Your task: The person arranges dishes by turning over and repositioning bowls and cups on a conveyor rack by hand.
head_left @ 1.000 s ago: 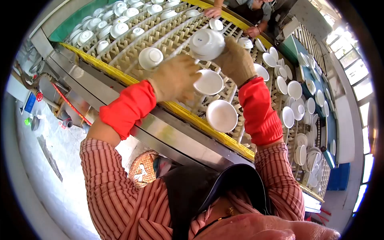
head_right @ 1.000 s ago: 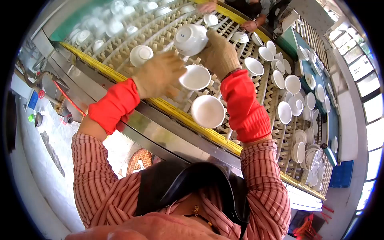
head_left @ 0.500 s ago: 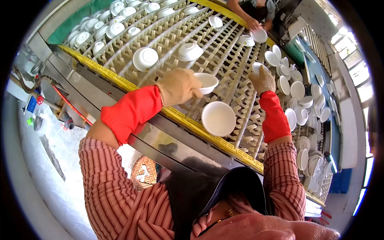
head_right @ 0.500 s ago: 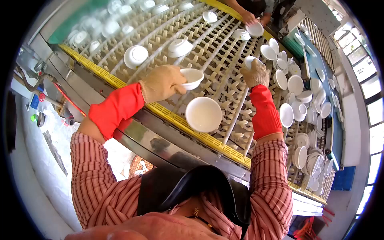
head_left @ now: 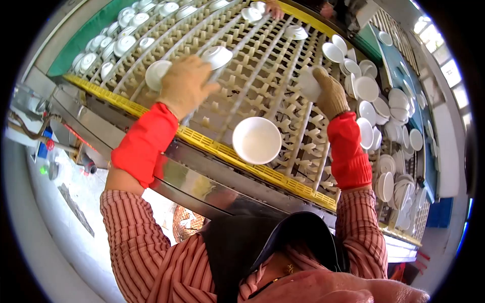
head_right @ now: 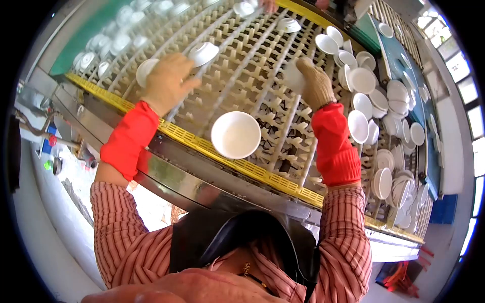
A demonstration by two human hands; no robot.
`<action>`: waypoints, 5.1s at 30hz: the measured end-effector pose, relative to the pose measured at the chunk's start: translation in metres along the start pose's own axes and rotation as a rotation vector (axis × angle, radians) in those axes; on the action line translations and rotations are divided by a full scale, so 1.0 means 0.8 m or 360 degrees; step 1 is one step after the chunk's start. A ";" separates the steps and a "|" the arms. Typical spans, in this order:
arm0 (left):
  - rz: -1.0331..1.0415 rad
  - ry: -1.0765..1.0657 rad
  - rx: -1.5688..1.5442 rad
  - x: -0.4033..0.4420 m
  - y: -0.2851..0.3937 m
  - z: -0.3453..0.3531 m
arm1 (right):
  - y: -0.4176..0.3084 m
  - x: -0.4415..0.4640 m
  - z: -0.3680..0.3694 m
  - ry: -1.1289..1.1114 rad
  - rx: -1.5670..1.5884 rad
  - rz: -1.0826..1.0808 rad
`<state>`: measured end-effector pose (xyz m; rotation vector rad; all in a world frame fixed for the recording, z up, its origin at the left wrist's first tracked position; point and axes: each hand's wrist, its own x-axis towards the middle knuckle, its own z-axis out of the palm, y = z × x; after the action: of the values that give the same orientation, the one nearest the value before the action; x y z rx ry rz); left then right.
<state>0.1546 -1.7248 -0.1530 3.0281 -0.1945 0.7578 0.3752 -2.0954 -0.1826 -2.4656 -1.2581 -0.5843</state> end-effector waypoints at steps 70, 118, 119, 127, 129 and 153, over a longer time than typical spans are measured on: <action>0.0725 -0.0154 -0.0013 0.306 0.525 0.284 | 0.152 -0.482 -0.284 0.0158 -0.0548 0.1761; 0.0968 -0.0376 -0.0699 0.068 0.393 0.068 | 0.064 -0.354 -0.210 0.0130 -0.0214 0.0549; 0.0700 -0.0670 -0.0763 0.069 0.394 0.057 | 0.071 -0.370 -0.215 0.0086 -0.0176 0.0684; -0.0960 -0.0297 -0.1448 0.079 0.283 0.066 | 0.114 -0.416 -0.242 -0.0312 0.0212 0.0961; -0.0876 -0.0122 -0.0851 0.084 0.266 0.061 | 0.112 -0.394 -0.251 -0.0192 0.0134 0.0522; 0.1307 -0.0054 -0.0521 0.119 0.634 0.088 | 0.315 -0.399 -0.230 -0.0304 -0.0324 0.1542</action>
<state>0.2080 -2.2425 -0.1792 2.5784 -1.4492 0.5929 0.3727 -2.5413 -0.2008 -2.9193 0.0609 -0.2076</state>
